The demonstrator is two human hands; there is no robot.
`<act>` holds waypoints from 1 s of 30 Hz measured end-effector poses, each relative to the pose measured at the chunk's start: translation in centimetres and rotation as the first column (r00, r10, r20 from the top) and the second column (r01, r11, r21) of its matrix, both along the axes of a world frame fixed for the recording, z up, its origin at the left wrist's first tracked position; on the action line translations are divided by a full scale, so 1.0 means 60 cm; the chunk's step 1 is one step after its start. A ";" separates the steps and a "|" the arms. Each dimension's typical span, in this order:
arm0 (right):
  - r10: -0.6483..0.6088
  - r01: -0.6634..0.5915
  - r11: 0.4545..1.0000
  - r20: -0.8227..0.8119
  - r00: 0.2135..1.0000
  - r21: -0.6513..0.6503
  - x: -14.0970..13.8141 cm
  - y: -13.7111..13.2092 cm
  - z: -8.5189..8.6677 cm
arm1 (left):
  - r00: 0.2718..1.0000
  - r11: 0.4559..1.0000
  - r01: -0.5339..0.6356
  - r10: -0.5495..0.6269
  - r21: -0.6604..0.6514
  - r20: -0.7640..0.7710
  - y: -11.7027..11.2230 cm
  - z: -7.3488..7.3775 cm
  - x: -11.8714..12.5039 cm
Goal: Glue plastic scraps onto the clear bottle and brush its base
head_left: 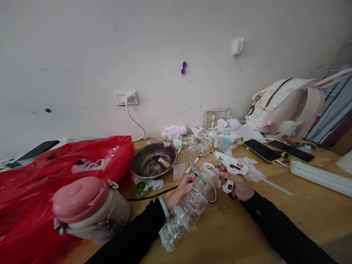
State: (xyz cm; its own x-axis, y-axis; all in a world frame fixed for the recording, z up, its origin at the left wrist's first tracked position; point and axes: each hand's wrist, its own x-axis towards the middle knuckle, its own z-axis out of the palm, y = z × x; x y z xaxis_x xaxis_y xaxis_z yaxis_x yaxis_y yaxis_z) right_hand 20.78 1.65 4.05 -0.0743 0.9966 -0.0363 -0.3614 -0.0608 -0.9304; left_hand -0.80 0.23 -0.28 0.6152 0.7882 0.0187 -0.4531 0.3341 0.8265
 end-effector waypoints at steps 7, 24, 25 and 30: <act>-0.050 0.050 0.999 -0.038 0.998 0.008 0.001 0.003 0.000 | 0.998 0.997 0.017 -0.013 -0.072 0.058 -0.004 0.018 0.007; -0.120 0.125 0.991 -0.080 0.989 0.052 0.000 0.009 -0.005 | 0.991 0.975 0.118 -0.103 -0.186 0.087 -0.007 0.019 0.010; -0.125 0.131 0.990 -0.082 0.989 0.061 0.001 0.010 -0.005 | 0.991 0.976 0.107 -0.091 -0.190 0.094 -0.008 0.020 0.010; -0.120 0.124 0.988 -0.048 0.992 0.090 0.002 0.008 -0.002 | 0.992 0.974 0.002 0.026 -0.228 0.122 0.002 0.024 0.006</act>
State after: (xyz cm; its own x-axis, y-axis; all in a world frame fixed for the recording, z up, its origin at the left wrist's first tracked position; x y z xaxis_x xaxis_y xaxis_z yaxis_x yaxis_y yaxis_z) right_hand 20.92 2.15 3.93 0.0482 0.9972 0.0576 -0.4000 0.0721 -0.9137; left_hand -0.46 0.38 1.13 0.6098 0.7878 -0.0863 -0.5520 0.5004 0.6670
